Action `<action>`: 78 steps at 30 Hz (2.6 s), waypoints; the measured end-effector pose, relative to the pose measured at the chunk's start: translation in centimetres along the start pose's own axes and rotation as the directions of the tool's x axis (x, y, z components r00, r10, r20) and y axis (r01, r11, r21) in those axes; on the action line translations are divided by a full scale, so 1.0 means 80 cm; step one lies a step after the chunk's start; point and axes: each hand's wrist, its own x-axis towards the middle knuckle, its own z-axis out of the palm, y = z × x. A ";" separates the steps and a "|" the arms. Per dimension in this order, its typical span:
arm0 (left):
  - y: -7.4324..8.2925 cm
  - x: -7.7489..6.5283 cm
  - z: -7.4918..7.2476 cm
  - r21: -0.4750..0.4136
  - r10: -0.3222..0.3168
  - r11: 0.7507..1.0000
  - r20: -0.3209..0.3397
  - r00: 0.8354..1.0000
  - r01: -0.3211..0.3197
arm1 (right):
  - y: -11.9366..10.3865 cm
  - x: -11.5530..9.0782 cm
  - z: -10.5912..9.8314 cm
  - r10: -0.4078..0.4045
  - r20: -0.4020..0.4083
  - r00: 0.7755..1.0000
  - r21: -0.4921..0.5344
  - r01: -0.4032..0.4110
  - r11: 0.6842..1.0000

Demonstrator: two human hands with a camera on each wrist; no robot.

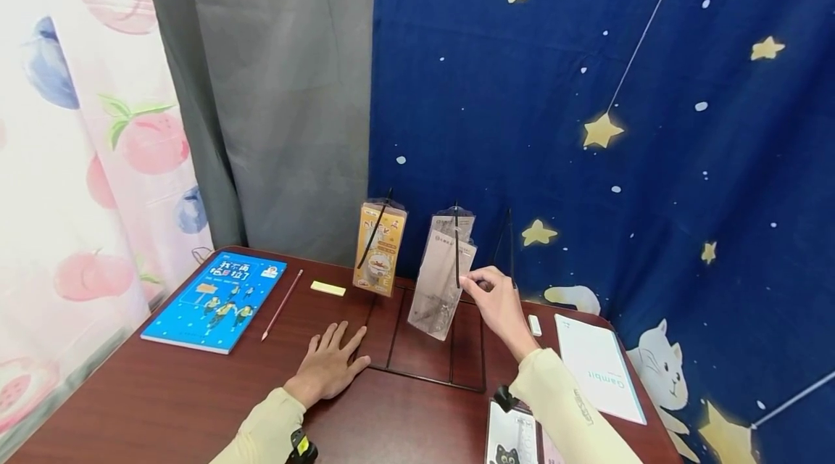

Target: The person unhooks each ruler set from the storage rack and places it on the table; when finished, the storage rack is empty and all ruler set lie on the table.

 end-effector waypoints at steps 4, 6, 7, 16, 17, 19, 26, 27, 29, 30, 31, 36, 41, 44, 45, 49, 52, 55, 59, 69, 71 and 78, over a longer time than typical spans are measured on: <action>-0.001 0.000 0.000 0.005 -0.002 1.000 0.008 1.000 0.002 | -0.002 -0.014 -0.003 -0.025 0.010 1.000 0.002 0.025 1.000; -0.001 0.000 0.000 0.010 -0.003 1.000 0.008 1.000 0.003 | -0.003 -0.021 -0.005 -0.034 0.013 0.999 0.007 0.034 0.999; -0.001 0.001 0.000 0.014 -0.002 1.000 0.007 1.000 0.002 | -0.004 -0.025 -0.006 -0.036 0.014 0.999 0.011 0.036 0.999; -0.003 0.000 0.003 0.007 0.006 1.000 -0.003 1.000 -0.006 | -0.014 -0.058 -0.014 -0.021 0.042 0.999 0.039 0.020 0.999; -0.004 0.000 0.005 0.005 0.012 1.000 -0.009 1.000 -0.012 | -0.015 -0.062 -0.015 -0.018 0.043 0.999 0.046 0.016 0.999; -0.005 0.000 0.007 0.002 0.023 1.000 -0.025 0.999 -0.023 | -0.017 -0.070 -0.017 -0.013 0.046 0.999 0.063 0.010 0.998; -0.002 -0.002 0.001 -0.002 0.012 1.000 -0.019 1.000 -0.012 | -0.021 -0.092 -0.023 -0.048 0.053 0.997 0.105 0.043 0.994; -0.001 -0.002 0.000 0.000 0.009 1.000 -0.016 1.000 -0.009 | -0.022 -0.094 -0.024 -0.055 0.055 0.997 0.105 0.049 0.993; 0.000 -0.002 -0.002 0.003 0.006 1.000 -0.012 1.000 -0.006 | -0.023 -0.100 -0.027 -0.056 0.062 0.996 0.104 0.049 0.993; 0.000 -0.002 -0.002 0.002 0.007 1.000 -0.012 1.000 -0.007 | -0.024 -0.103 -0.028 -0.051 0.066 0.997 0.103 0.044 0.994; 0.001 -0.002 -0.002 0.003 0.007 1.000 -0.012 1.000 -0.007 | -0.026 -0.106 -0.029 -0.044 0.069 0.997 0.101 0.037 0.994; 0.000 -0.001 -0.001 0.002 0.009 1.000 -0.007 1.000 -0.009 | -0.032 -0.120 -0.031 -0.049 0.073 0.996 0.112 0.041 0.993; -0.002 0.000 0.000 0.009 0.008 1.000 -0.006 1.000 -0.008 | -0.039 -0.131 -0.035 -0.047 0.082 0.996 0.119 0.037 0.992; -0.002 0.000 0.000 0.012 0.010 1.000 -0.009 1.000 -0.010 | -0.043 -0.137 -0.039 -0.027 0.090 0.996 0.125 0.016 0.992; -0.001 -0.001 0.000 0.009 0.010 1.000 -0.009 1.000 -0.010 | -0.044 -0.139 -0.040 -0.020 0.093 0.995 0.130 0.008 0.991; -0.001 -0.001 0.001 0.004 0.013 1.000 -0.009 1.000 -0.013 | -0.050 -0.150 -0.046 0.018 0.111 0.994 0.142 -0.034 0.989; -0.001 0.000 0.002 0.008 0.014 1.000 -0.010 1.000 -0.014 | -0.053 -0.159 -0.049 0.059 0.126 0.990 0.141 -0.077 0.987; -0.001 -0.001 0.001 0.012 0.014 1.000 -0.011 1.000 -0.014 | -0.054 -0.169 -0.049 0.113 0.143 0.983 0.145 -0.134 0.980; -0.001 0.000 -0.001 0.012 0.011 1.000 -0.007 1.000 -0.011 | -0.052 -0.181 -0.047 0.183 0.167 0.969 0.151 -0.209 0.966; -0.003 0.003 0.002 0.007 0.025 1.000 0.000 1.000 -0.025 | -0.040 -0.207 -0.047 0.232 0.210 0.950 0.099 -0.257 0.961; -0.003 0.002 0.002 0.002 0.030 1.000 -0.005 1.000 -0.030 | -0.035 -0.211 -0.048 0.233 0.235 0.944 0.110 -0.264 0.958; -0.001 0.001 -0.002 -0.003 0.023 1.000 -0.003 1.000 -0.023 | -0.006 -0.222 -0.043 0.189 0.273 0.943 0.143 -0.234 0.962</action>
